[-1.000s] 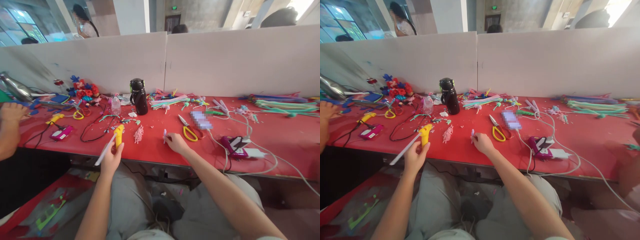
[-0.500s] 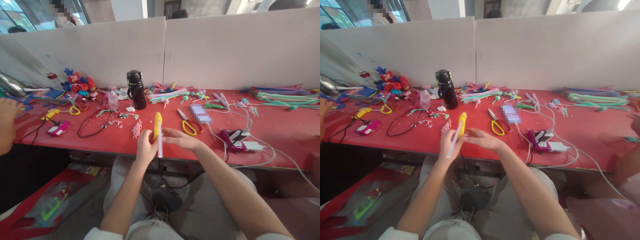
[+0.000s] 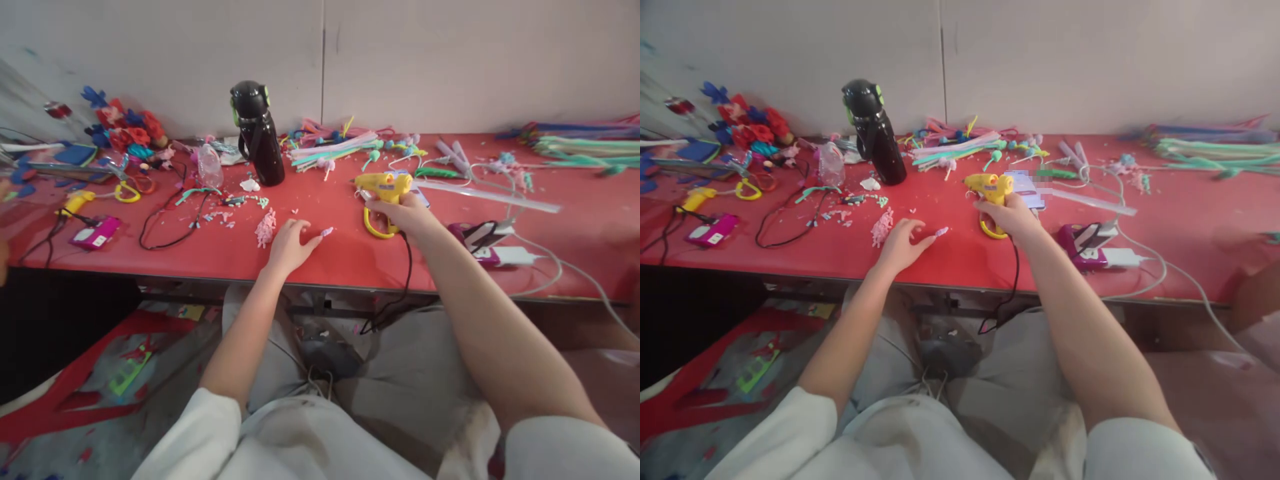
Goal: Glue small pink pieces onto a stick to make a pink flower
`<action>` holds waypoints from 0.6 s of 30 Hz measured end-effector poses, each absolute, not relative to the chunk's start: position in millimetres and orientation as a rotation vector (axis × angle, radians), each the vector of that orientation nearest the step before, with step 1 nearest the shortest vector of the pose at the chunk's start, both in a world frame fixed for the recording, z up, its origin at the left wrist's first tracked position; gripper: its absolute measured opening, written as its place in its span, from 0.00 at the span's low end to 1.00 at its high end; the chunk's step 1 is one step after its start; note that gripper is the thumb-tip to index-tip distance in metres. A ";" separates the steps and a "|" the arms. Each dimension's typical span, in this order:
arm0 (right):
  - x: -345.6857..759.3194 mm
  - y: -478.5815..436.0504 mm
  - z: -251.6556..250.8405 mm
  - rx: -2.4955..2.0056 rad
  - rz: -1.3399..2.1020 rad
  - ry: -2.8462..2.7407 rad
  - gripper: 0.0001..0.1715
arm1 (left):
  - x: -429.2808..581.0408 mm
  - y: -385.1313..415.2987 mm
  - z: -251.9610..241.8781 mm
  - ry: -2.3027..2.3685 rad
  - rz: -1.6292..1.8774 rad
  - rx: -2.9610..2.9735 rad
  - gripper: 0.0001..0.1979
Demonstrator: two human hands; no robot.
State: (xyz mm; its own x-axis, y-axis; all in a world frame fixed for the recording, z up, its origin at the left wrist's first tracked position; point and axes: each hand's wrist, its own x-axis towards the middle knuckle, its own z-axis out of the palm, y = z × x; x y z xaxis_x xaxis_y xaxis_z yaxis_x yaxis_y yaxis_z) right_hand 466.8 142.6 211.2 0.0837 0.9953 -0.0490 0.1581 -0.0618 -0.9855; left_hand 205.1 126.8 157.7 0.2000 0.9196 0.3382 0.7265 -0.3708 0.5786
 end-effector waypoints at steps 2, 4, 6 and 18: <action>473.0 147.9 200.9 -1.431 1.164 -1.242 0.10 | 211.5 134.1 152.9 1.566 0.894 2.250 0.18; 473.5 149.0 190.9 -1.458 1.244 -1.264 0.11 | 220.8 138.7 149.7 1.549 0.877 2.300 0.14; 470.2 145.8 183.4 -1.478 1.284 -1.306 0.11 | 227.2 141.3 148.1 1.517 0.903 2.290 0.08; 463.5 124.8 162.0 -1.389 1.222 -1.439 0.18 | 214.0 159.5 151.0 1.095 1.057 1.824 0.12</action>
State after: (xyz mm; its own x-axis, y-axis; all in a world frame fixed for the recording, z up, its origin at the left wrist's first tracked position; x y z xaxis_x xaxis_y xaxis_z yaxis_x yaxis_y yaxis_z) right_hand 463.5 124.8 162.0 -0.1016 0.9912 -0.0852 0.2443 -0.0582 -0.9680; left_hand 214.0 159.5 151.0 0.2936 0.9174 0.2686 0.3002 -0.3552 0.8853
